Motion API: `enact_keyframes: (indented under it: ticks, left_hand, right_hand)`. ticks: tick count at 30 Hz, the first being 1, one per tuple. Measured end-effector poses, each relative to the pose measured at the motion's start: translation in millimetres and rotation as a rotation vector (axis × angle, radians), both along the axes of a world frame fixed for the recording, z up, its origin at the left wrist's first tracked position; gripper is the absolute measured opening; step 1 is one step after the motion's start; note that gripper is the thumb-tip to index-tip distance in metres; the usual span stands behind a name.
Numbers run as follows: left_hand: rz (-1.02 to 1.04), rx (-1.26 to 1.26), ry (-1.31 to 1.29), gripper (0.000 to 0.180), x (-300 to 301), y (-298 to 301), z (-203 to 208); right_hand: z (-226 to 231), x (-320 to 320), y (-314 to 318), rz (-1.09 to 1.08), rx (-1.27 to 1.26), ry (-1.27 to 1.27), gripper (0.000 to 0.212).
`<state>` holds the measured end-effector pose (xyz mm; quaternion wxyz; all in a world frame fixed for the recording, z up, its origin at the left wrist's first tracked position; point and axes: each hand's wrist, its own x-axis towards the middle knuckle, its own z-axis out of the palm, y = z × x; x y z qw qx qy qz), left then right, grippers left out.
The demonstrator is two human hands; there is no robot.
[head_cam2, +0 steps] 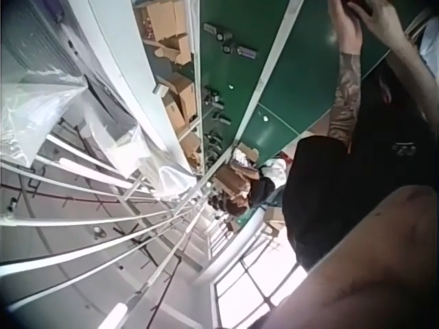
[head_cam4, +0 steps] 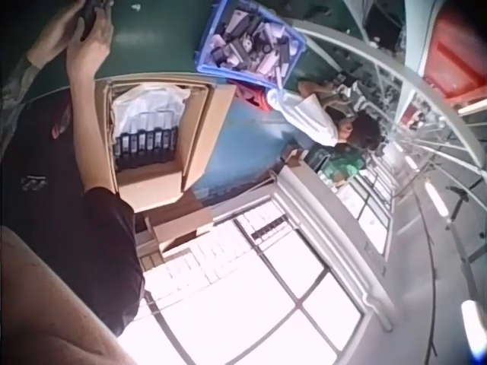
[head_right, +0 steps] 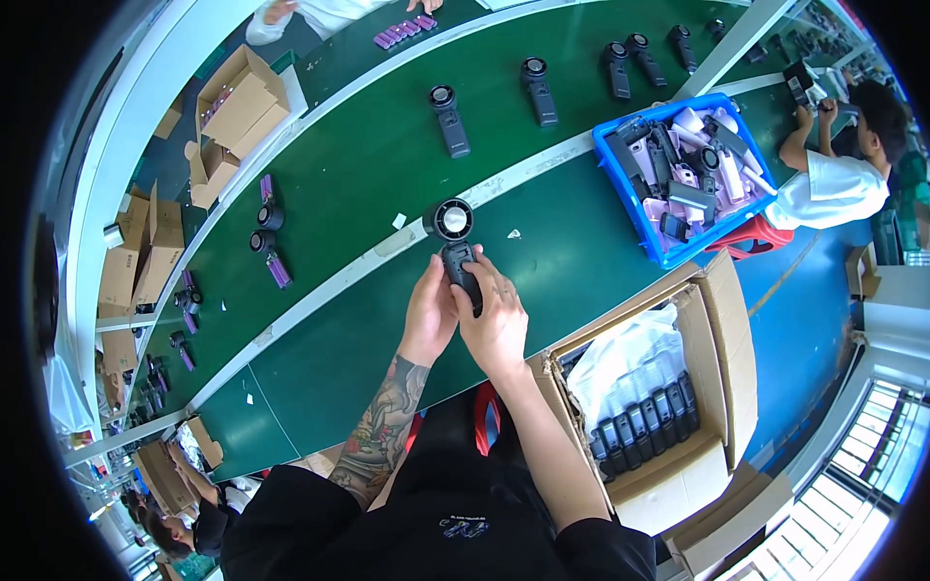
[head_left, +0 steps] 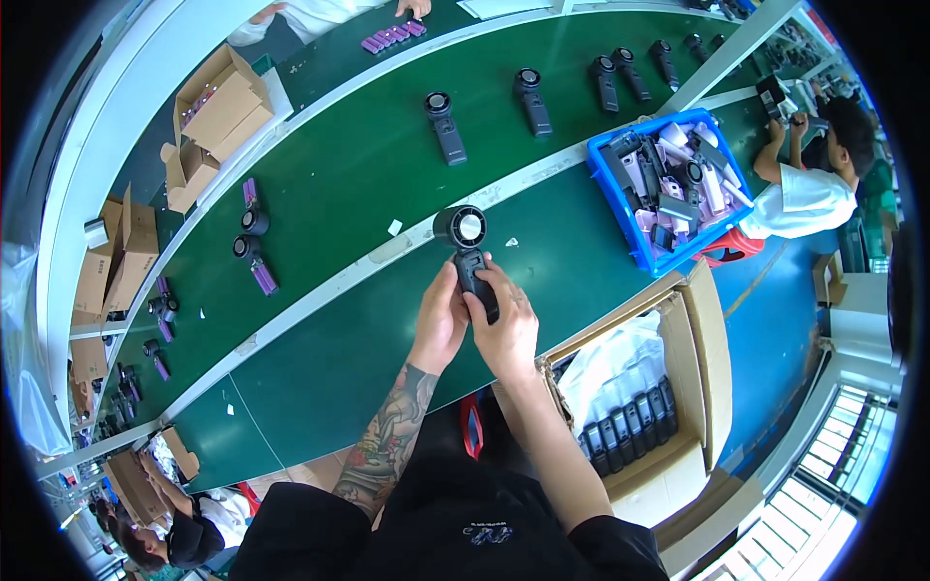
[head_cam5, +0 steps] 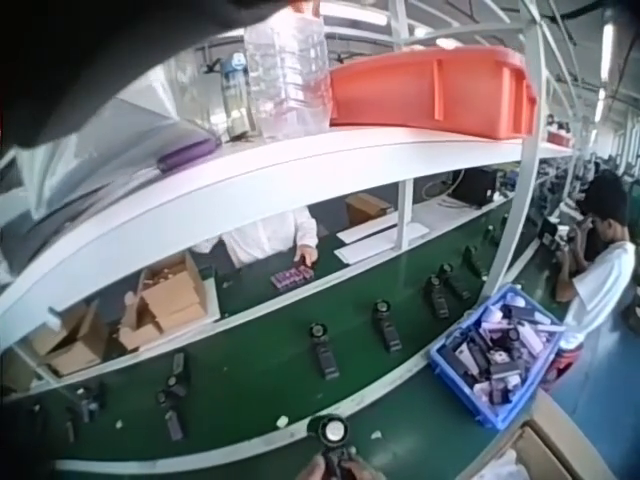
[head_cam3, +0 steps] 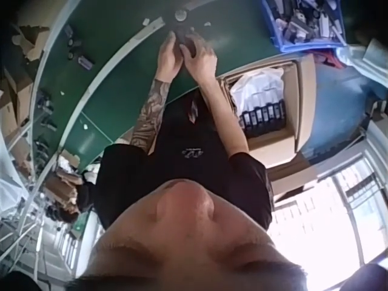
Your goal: The recorder is packing handheld electronic devices into boxes and arranging them on an assembly line conveyor.
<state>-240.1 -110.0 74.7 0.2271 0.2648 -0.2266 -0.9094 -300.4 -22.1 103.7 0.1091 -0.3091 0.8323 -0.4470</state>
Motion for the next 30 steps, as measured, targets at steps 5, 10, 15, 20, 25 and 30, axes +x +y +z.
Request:
enact_keyframes:
  ticks: [5,10,15,20,25,30]
  left_hand:
    - [-0.066,-0.32,-0.135,0.04,-2,9,6]
    - [-0.192,-0.596,-0.213,0.044,8,8,6]
    - [-0.265,-0.762,-0.145,0.05,10,19,13]
    - [-0.331,-0.796,-0.201,0.052,16,21,23]
    - [-0.271,-0.492,-0.102,0.054,17,11,18]
    - [-0.153,-0.531,-0.118,0.052,12,11,23]
  right_hand:
    - [-3,-6,15,0.11,-0.122,0.072,0.035]
    - [4,-21,20,-0.167,-0.437,-1.01,0.035]
    - [4,-40,27,0.014,-0.445,-1.358,0.035]
    - [-1,-34,34,0.064,-0.433,-1.29,0.034]
    - [-4,-19,31,-0.041,-0.625,-1.302,0.038]
    - [23,-18,26,0.185,-0.24,-0.699,0.039]
